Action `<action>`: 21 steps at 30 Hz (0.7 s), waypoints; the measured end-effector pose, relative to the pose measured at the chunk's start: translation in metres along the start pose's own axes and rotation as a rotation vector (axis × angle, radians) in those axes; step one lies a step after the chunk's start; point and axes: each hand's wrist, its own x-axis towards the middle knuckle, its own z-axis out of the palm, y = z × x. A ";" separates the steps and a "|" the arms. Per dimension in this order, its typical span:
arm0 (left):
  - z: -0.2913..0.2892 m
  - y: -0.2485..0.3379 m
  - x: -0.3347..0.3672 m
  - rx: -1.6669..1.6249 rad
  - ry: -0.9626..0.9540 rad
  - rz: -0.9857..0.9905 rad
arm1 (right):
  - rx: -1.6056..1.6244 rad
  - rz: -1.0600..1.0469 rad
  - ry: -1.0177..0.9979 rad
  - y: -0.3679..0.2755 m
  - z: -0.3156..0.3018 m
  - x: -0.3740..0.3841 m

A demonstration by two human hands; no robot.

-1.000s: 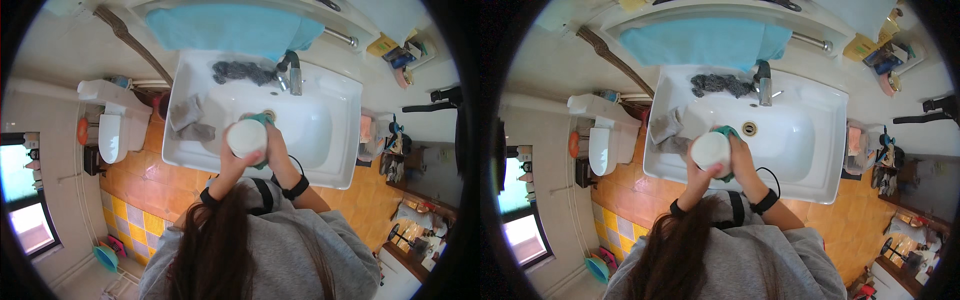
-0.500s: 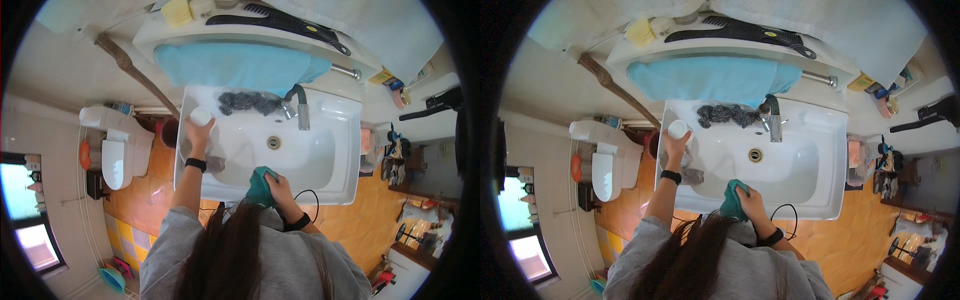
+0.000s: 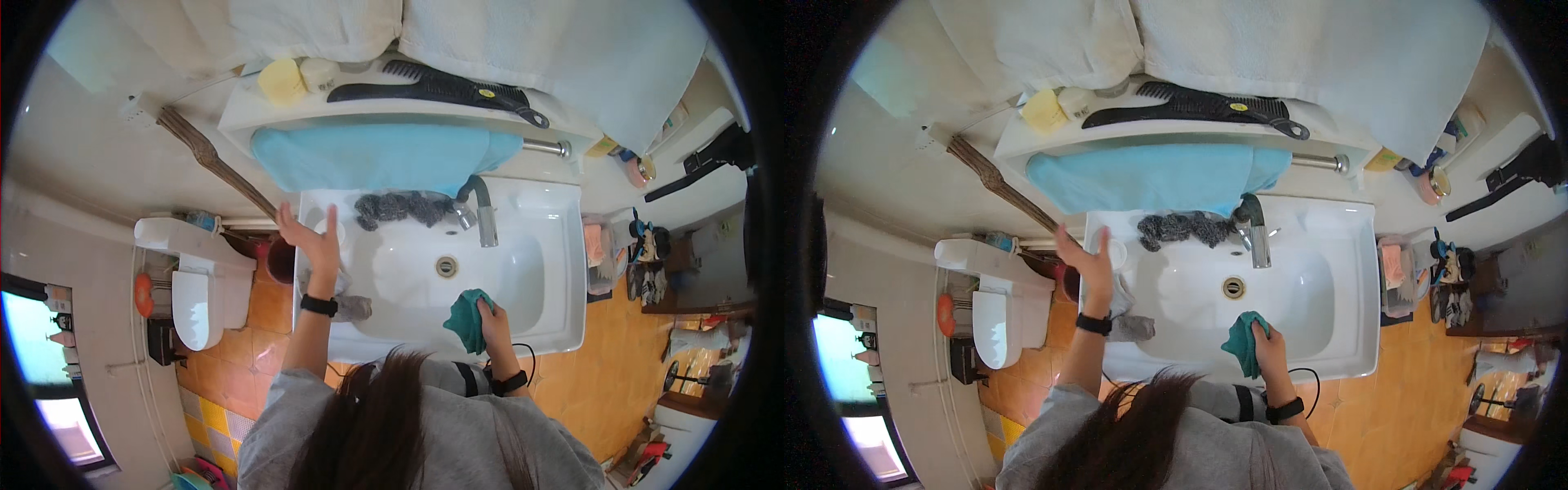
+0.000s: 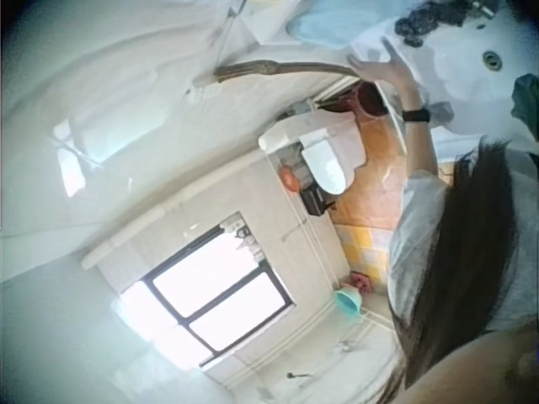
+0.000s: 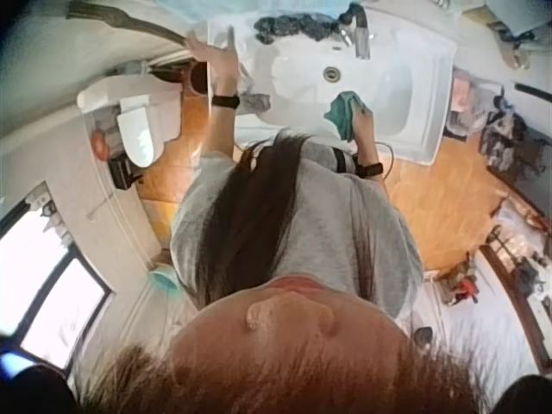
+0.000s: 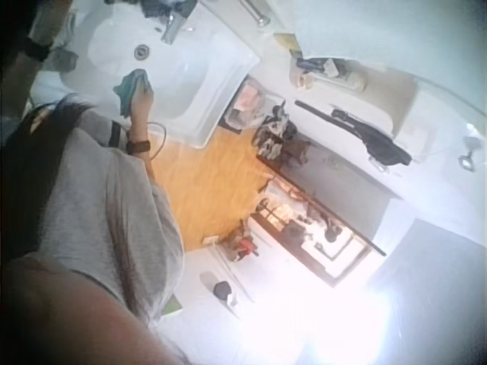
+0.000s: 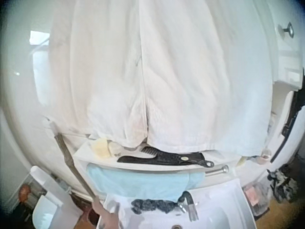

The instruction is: Clean items at a bathroom sink using a rag and soap.

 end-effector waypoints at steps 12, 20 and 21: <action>-0.041 0.095 0.187 -0.556 -0.065 0.077 | -0.075 -0.016 -0.161 -0.003 0.005 -0.012; -0.088 0.101 0.096 -1.694 -0.340 -0.454 | 0.008 -0.013 -0.205 0.004 -0.010 -0.008; -0.090 0.102 0.070 -1.616 -0.402 -0.516 | 0.047 -0.001 -0.212 0.005 -0.011 -0.007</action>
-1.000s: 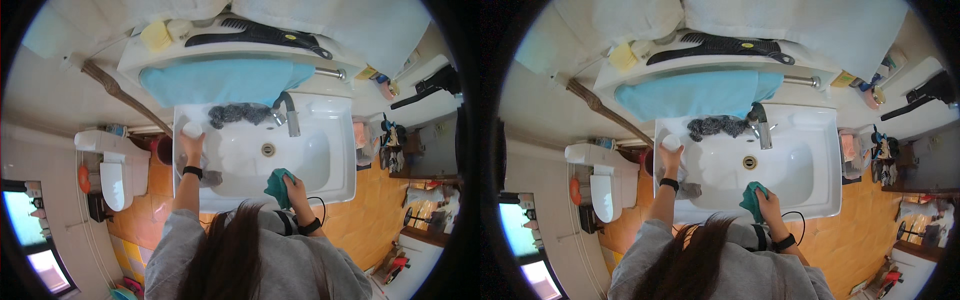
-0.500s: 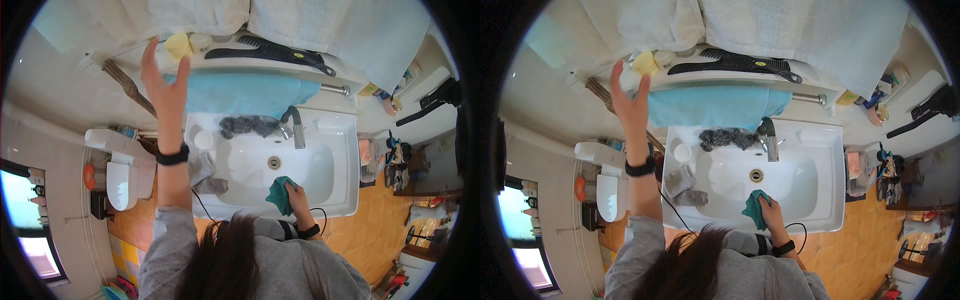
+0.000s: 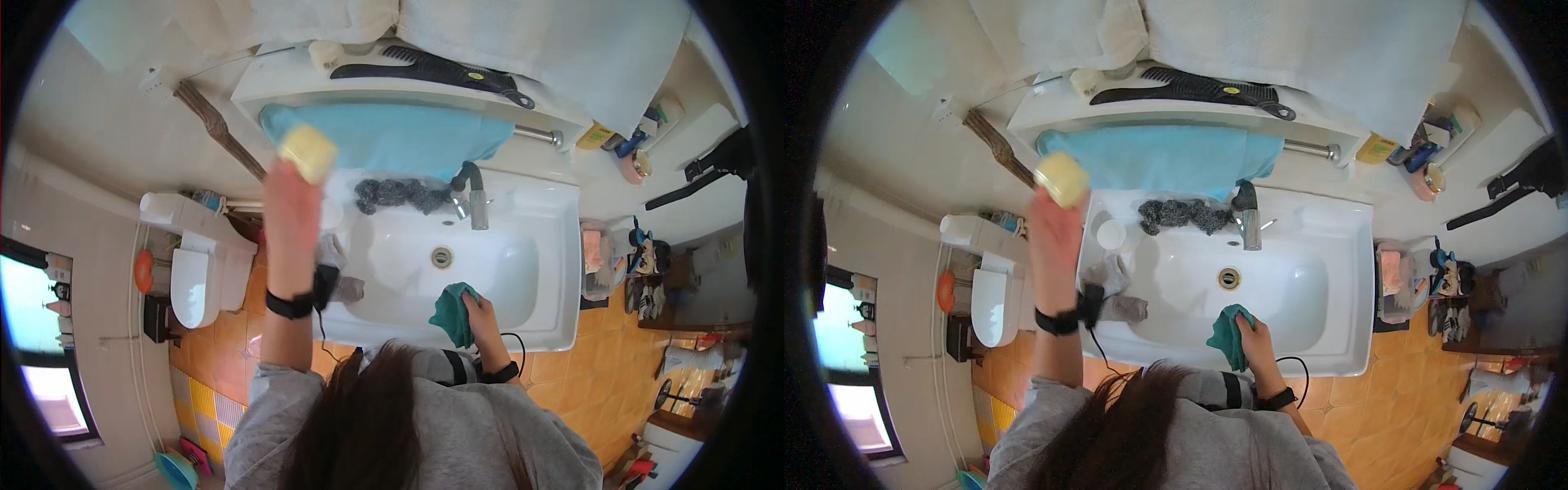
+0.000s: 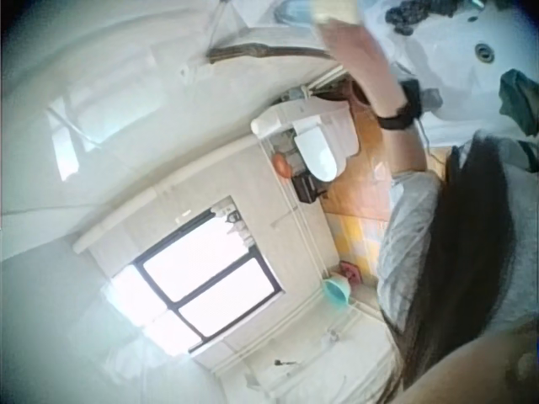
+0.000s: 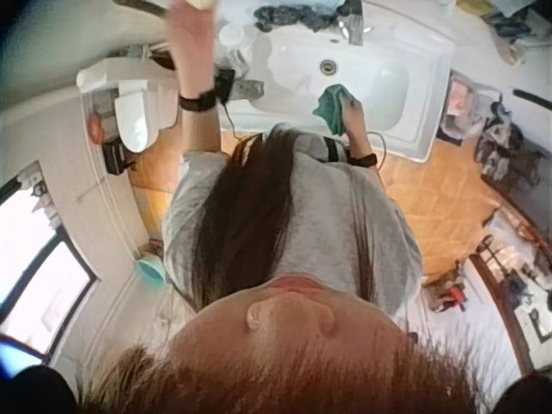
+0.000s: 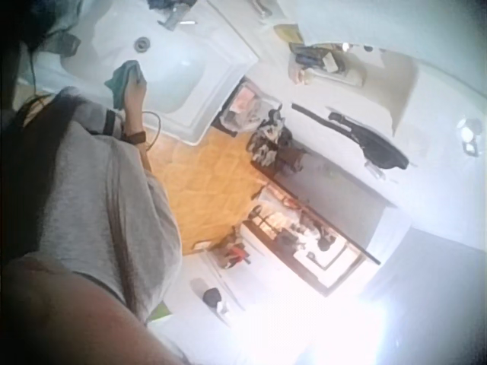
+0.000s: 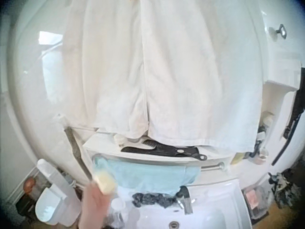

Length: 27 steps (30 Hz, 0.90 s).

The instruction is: Clean items at a bathroom sink using a rag and soap.

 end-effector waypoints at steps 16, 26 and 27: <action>-0.004 -0.092 -0.172 -0.018 0.031 -0.576 | -0.014 -0.468 -0.339 -0.045 0.041 -0.046; -0.004 -0.094 -0.172 -0.037 0.047 -0.597 | -0.159 -0.611 -0.299 -0.033 0.040 -0.040; -0.006 -0.094 -0.172 -0.051 0.054 -0.621 | -0.381 -0.814 -0.296 -0.031 0.038 -0.040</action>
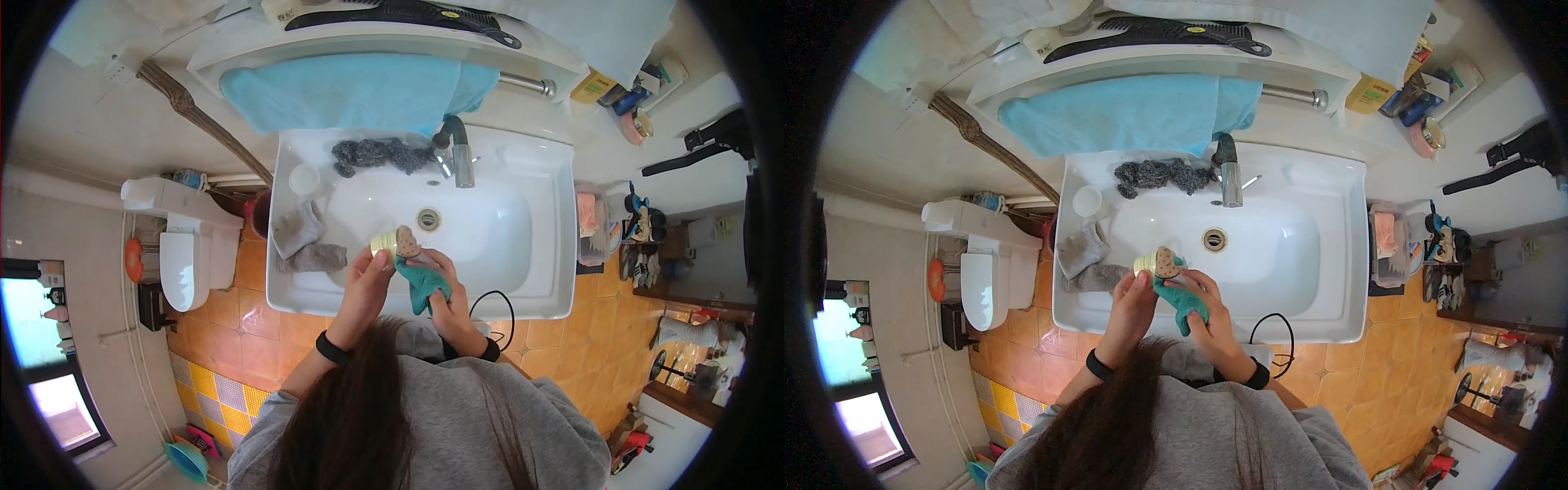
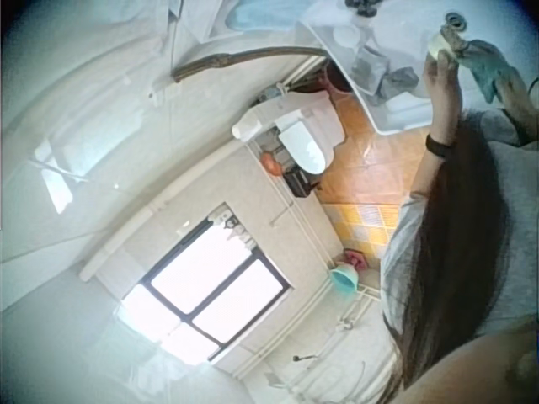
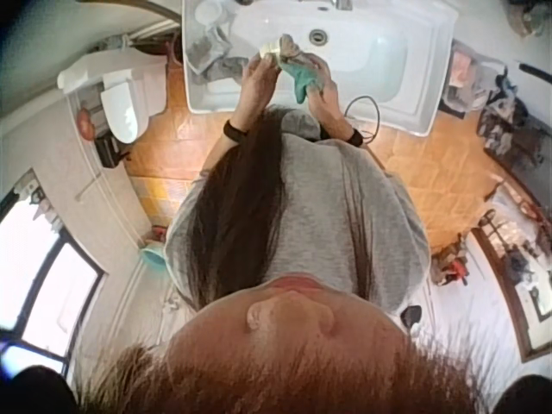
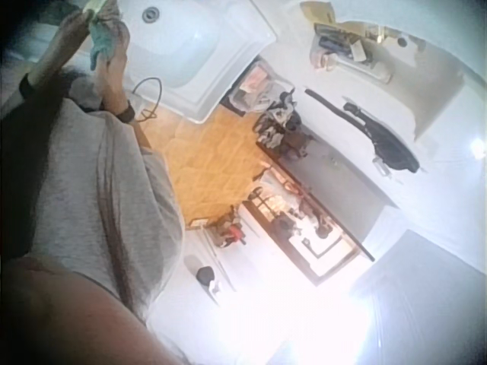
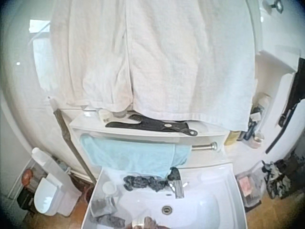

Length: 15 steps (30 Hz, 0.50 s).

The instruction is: Clean items at a bathroom sink using a rag and soap.

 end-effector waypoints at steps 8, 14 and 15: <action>0.006 0.002 -0.003 -0.002 -0.038 0.024 | 0.278 0.268 0.072 -0.009 -0.004 0.003; 0.005 0.002 -0.007 0.047 -0.110 -0.013 | -0.097 0.089 0.052 -0.023 -0.013 0.020; 0.005 0.003 -0.006 0.030 -0.090 0.015 | -0.132 0.120 0.049 -0.025 -0.012 0.016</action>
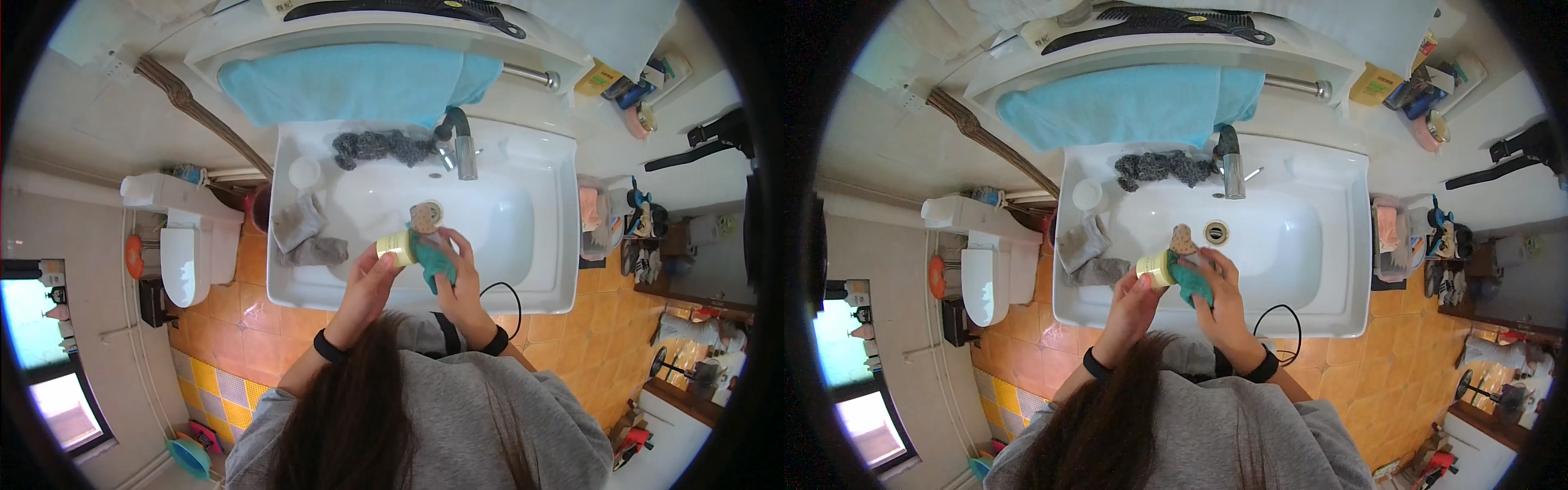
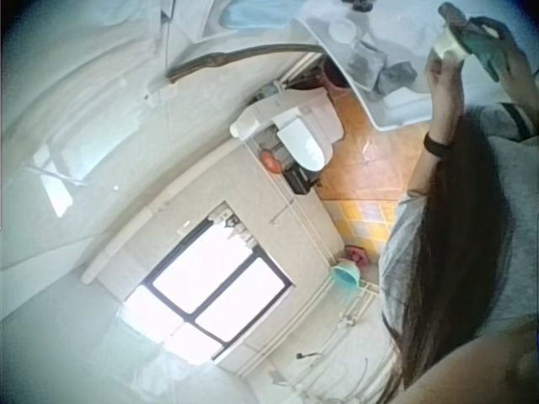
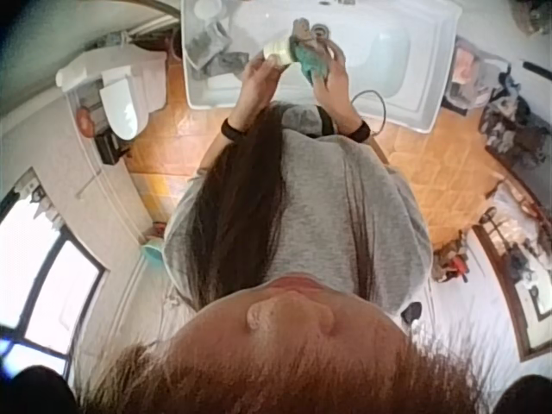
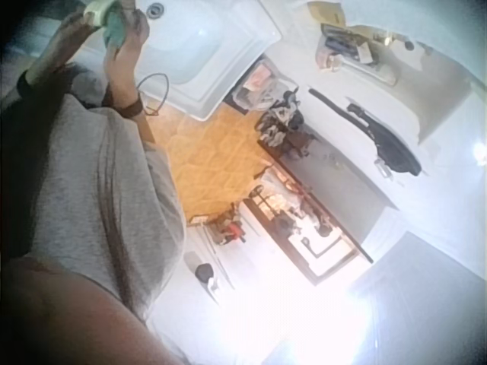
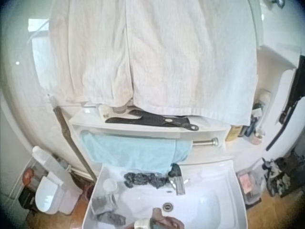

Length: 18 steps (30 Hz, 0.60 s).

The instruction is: Clean items at a bathroom sink using a rag and soap.

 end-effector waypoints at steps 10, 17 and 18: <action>-0.002 0.010 -0.006 0.299 -0.036 -0.024 | 0.329 0.359 0.147 0.026 -0.001 -0.001; 0.003 0.020 -0.009 0.279 -0.022 -0.088 | -0.023 -0.071 -0.127 -0.003 -0.019 -0.004; 0.005 0.022 -0.010 0.320 0.018 -0.089 | -0.117 -0.147 -0.115 0.000 -0.018 -0.004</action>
